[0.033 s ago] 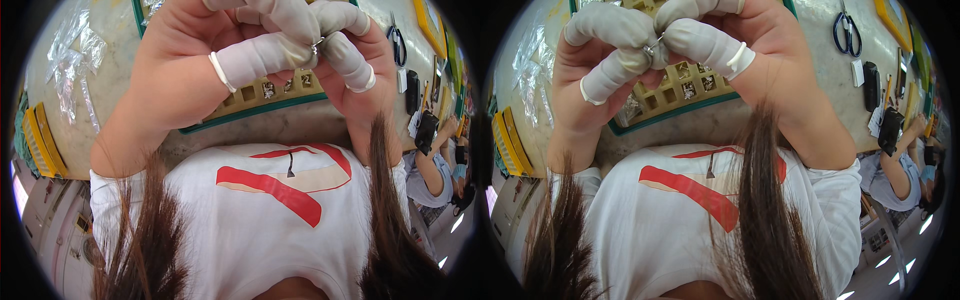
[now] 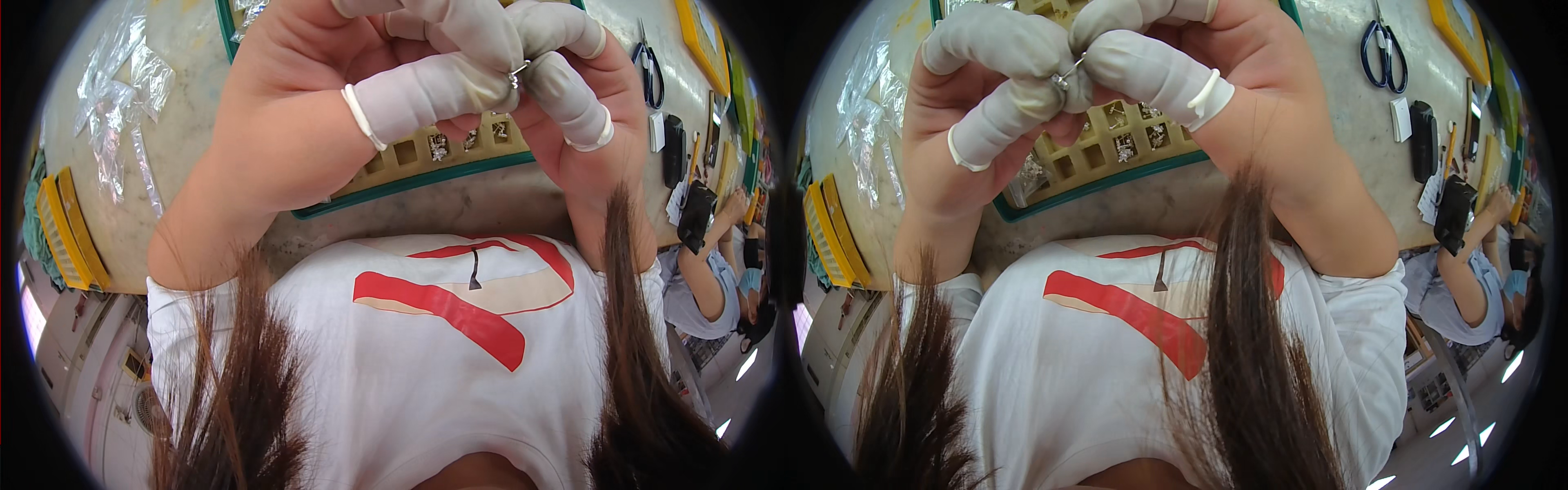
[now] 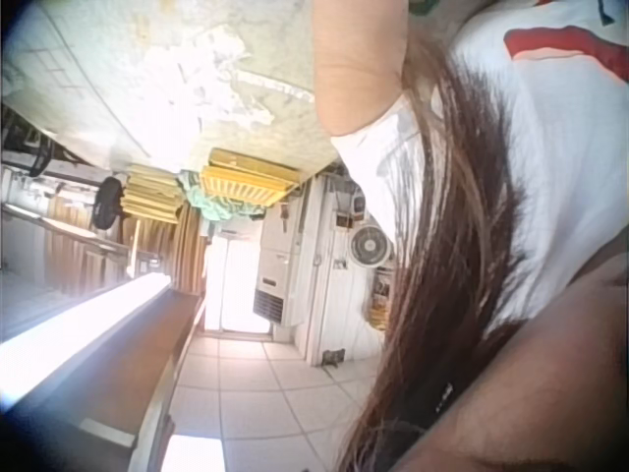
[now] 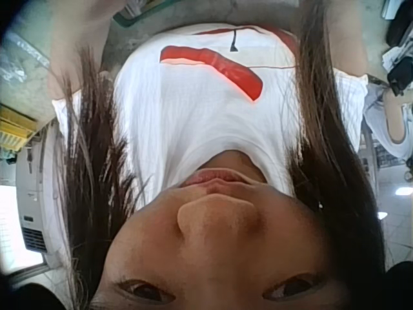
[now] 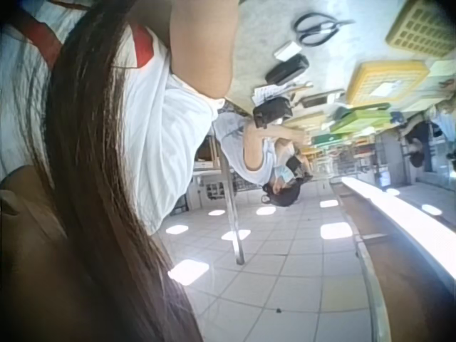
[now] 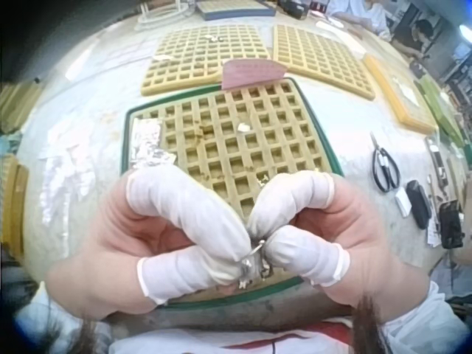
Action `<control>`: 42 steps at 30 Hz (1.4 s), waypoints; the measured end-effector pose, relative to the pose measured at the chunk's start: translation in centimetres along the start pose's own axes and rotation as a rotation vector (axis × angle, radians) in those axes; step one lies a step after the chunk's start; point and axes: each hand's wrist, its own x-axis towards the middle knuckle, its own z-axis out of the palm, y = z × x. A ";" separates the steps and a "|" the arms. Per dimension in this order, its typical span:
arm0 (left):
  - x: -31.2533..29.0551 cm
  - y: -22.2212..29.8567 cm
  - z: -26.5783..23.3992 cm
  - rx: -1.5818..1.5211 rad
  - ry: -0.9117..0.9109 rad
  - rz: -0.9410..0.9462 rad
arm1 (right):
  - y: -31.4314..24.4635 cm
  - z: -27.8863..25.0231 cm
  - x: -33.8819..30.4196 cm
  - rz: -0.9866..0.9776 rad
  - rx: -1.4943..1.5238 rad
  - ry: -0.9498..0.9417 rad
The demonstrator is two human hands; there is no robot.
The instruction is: The person assembles earrings by picking up small jewelry pieces and attaching earring backs to them by hand, then places the assembled earrings into slots of a compartmentalized tray.
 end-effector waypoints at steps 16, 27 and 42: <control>-0.2 0.2 0.0 0.040 0.043 -0.050 | 0.5 -0.6 0.0 -0.077 -0.126 -0.029; 0.2 1.0 1.2 0.150 0.062 -0.014 | 2.1 -1.1 -0.3 -0.171 -0.185 -0.091; 0.0 0.8 0.5 0.227 0.159 -0.093 | 1.9 -1.0 0.5 -0.153 -0.067 -0.106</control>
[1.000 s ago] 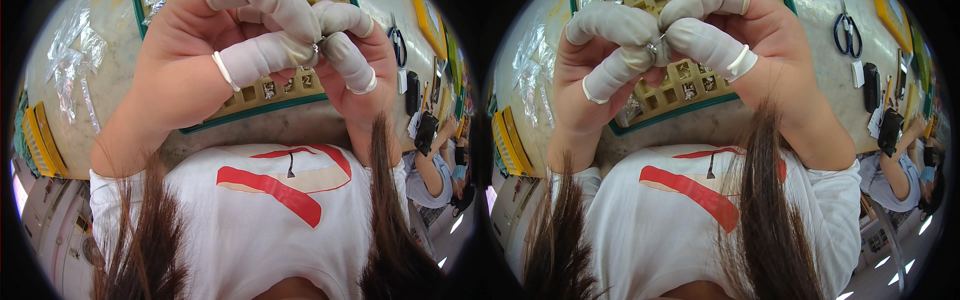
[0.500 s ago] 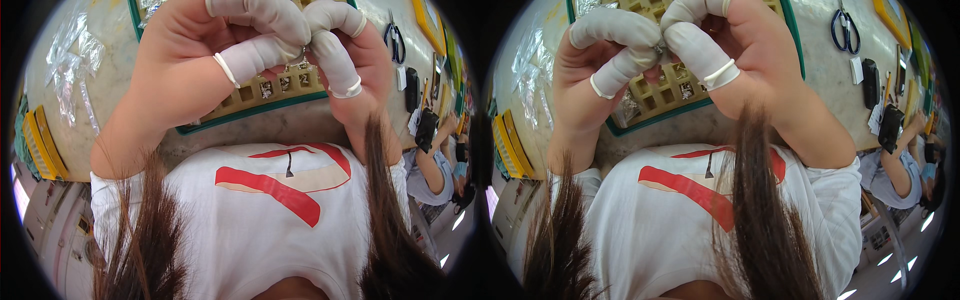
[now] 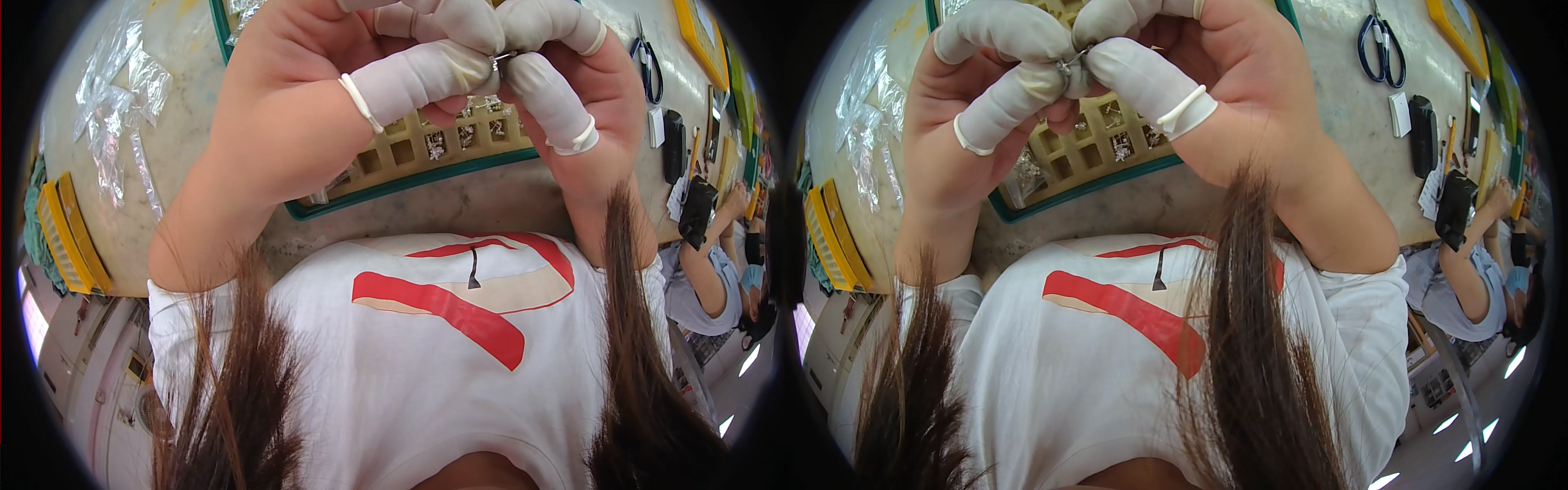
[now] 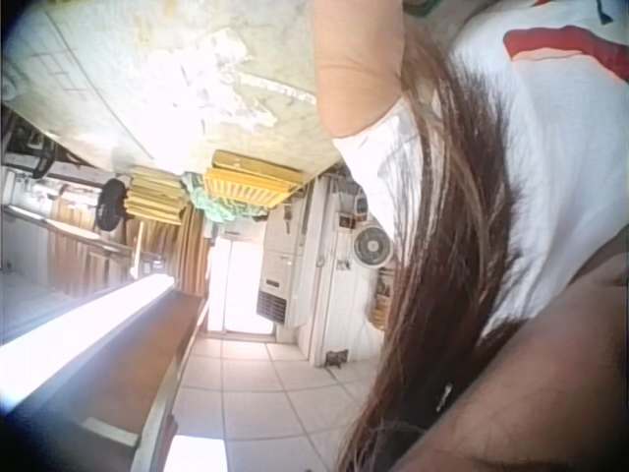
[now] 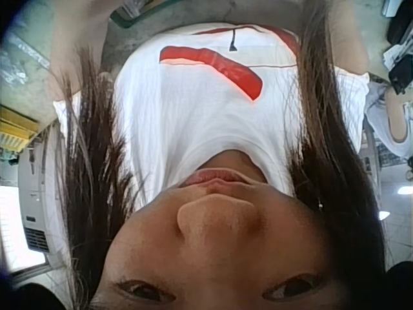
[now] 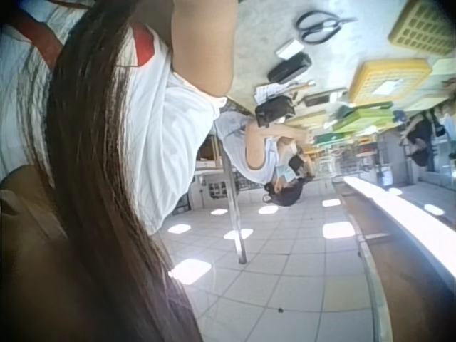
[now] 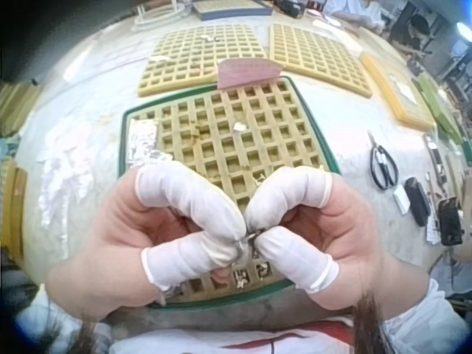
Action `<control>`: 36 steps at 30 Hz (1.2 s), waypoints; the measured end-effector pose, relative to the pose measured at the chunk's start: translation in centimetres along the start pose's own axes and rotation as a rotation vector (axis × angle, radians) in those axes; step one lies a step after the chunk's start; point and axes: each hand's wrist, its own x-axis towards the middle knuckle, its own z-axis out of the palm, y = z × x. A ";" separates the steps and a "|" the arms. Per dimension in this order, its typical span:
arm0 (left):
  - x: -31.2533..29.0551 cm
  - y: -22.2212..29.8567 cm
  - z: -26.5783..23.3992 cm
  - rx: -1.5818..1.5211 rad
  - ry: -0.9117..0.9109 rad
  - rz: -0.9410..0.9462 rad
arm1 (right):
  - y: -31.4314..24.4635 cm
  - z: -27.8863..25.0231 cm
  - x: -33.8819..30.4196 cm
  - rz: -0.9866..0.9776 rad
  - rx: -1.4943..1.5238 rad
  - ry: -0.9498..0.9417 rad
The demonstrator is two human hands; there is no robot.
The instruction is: The person assembles earrings by picking up small jewelry pieces and attaching earring backs to them by hand, then places the assembled earrings into slots of a compartmentalized tray.
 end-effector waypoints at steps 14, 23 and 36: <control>0.3 0.9 0.0 -0.148 -0.066 -0.125 | -1.6 -0.6 0.6 -0.310 -0.725 -0.119; 0.5 0.2 -0.6 0.032 -0.086 -0.014 | -0.5 0.1 -0.4 0.032 -0.142 -0.011; 0.1 -0.4 0.0 0.481 0.120 0.159 | -0.4 -1.1 0.4 -0.273 -0.852 -0.057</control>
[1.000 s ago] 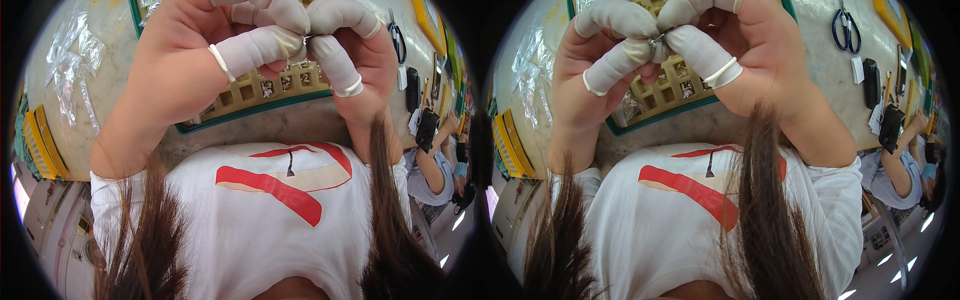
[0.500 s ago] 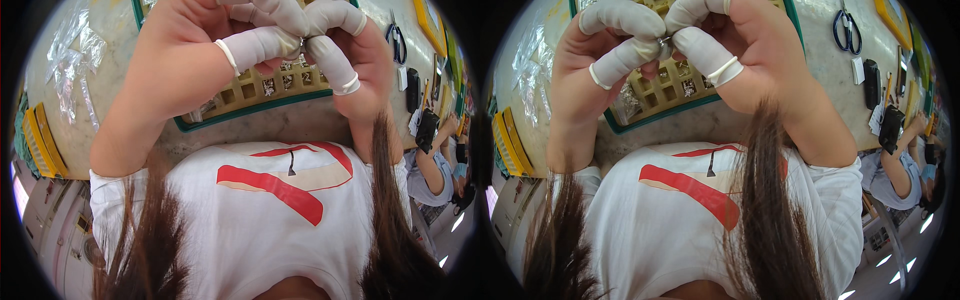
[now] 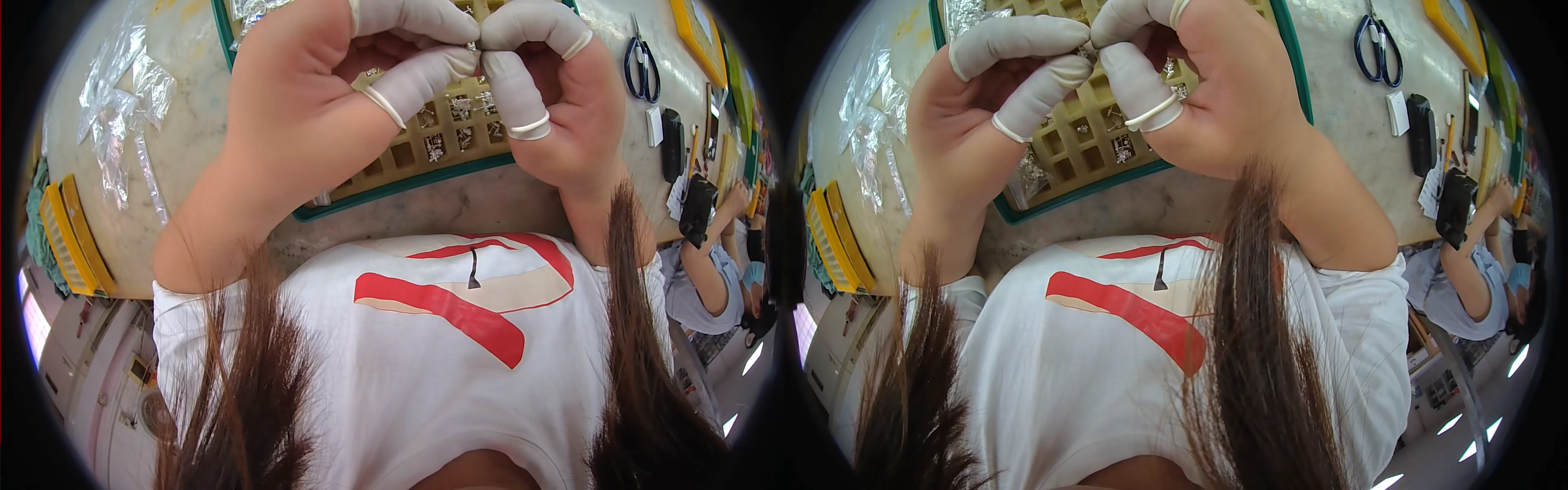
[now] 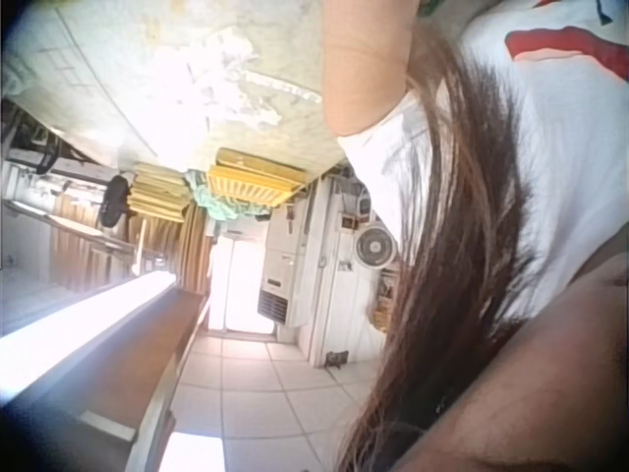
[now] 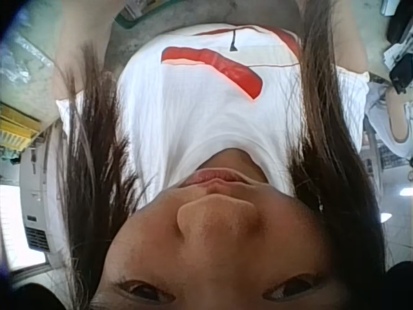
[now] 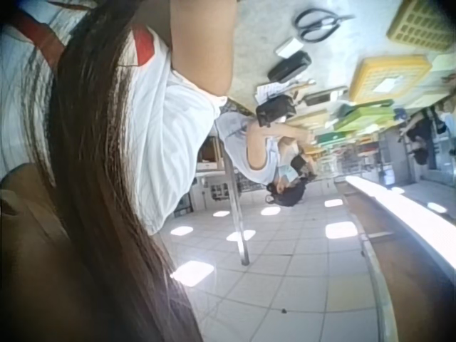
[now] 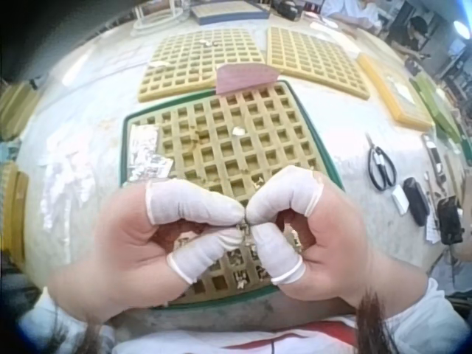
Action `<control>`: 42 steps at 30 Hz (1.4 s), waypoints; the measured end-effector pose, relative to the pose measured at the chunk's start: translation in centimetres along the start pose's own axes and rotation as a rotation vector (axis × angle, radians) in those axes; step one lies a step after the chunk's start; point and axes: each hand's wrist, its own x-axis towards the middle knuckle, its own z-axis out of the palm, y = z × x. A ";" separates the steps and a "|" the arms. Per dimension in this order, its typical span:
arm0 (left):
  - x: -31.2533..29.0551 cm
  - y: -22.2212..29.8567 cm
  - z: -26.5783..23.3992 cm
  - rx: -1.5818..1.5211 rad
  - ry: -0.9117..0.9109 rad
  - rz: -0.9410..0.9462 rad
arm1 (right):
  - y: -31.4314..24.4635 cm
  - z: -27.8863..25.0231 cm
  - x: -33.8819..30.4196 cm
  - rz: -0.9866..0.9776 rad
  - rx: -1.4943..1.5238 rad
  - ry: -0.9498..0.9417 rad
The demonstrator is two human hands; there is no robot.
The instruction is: The person assembles earrings by picking up small jewelry pieces and attaching earring backs to them by hand, then places the assembled earrings into slots of a compartmentalized tray.
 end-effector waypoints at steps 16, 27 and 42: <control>1.2 0.0 -0.5 0.763 -0.074 0.672 | -0.6 0.3 -0.2 0.463 0.568 0.091; 0.3 -0.9 0.4 -0.251 -0.026 0.111 | 1.1 1.3 -0.3 0.077 0.519 0.151; 0.9 -0.7 0.4 0.049 -0.079 0.352 | 1.4 0.2 0.2 -0.118 0.049 0.132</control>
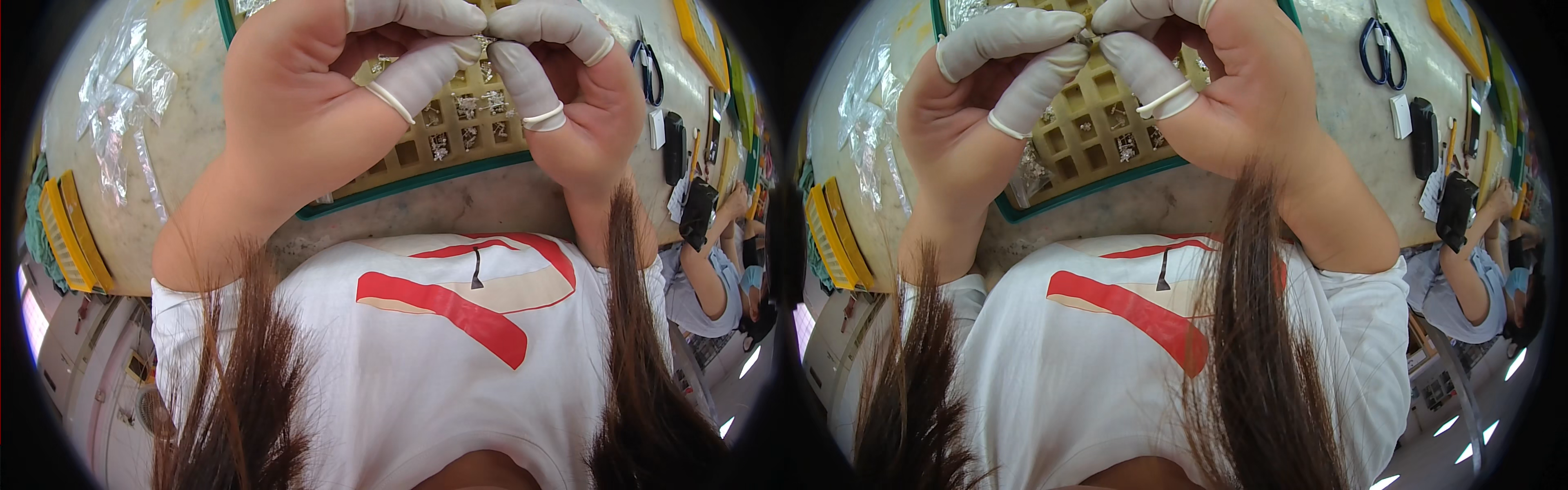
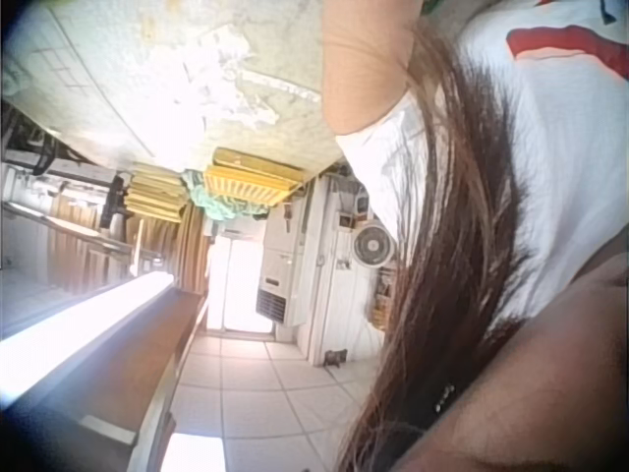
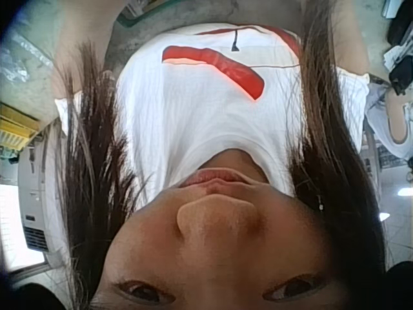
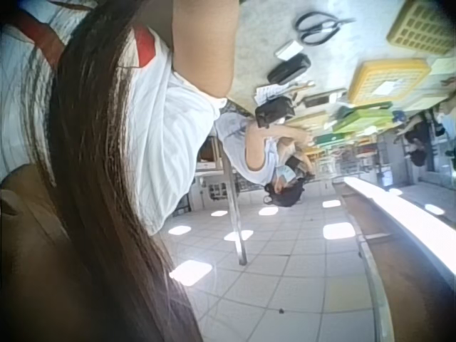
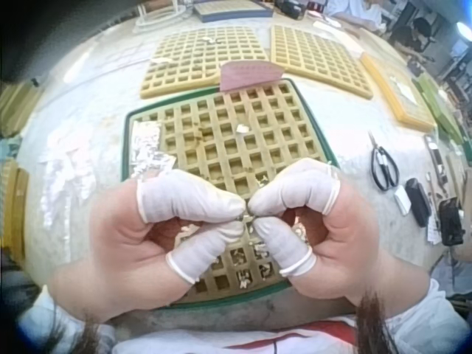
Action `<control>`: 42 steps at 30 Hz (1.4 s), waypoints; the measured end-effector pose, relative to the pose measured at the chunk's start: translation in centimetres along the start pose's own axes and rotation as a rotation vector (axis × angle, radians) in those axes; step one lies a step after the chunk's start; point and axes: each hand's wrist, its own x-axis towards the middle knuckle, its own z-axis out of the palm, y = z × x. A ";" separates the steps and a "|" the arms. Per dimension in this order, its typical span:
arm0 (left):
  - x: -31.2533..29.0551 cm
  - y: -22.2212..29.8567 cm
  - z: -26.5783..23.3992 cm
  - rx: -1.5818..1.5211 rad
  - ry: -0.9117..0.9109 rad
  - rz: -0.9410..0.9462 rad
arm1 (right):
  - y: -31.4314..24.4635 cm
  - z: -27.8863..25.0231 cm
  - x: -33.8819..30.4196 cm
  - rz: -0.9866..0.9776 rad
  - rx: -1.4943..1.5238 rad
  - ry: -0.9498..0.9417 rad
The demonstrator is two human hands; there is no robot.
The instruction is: The person assembles earrings by picking up small jewelry pieces and attaching earring backs to them by hand, then places the assembled earrings into slots of a compartmentalized tray.
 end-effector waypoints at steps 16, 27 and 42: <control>0.3 1.6 -0.1 0.513 -0.102 0.233 | -3.7 0.3 1.4 0.301 0.045 -0.032; 0.9 0.0 0.0 0.486 0.031 0.372 | -2.8 0.6 0.3 0.650 0.430 0.082; 0.3 0.1 0.0 0.441 0.085 0.256 | -0.1 0.4 -0.4 0.056 0.068 -0.015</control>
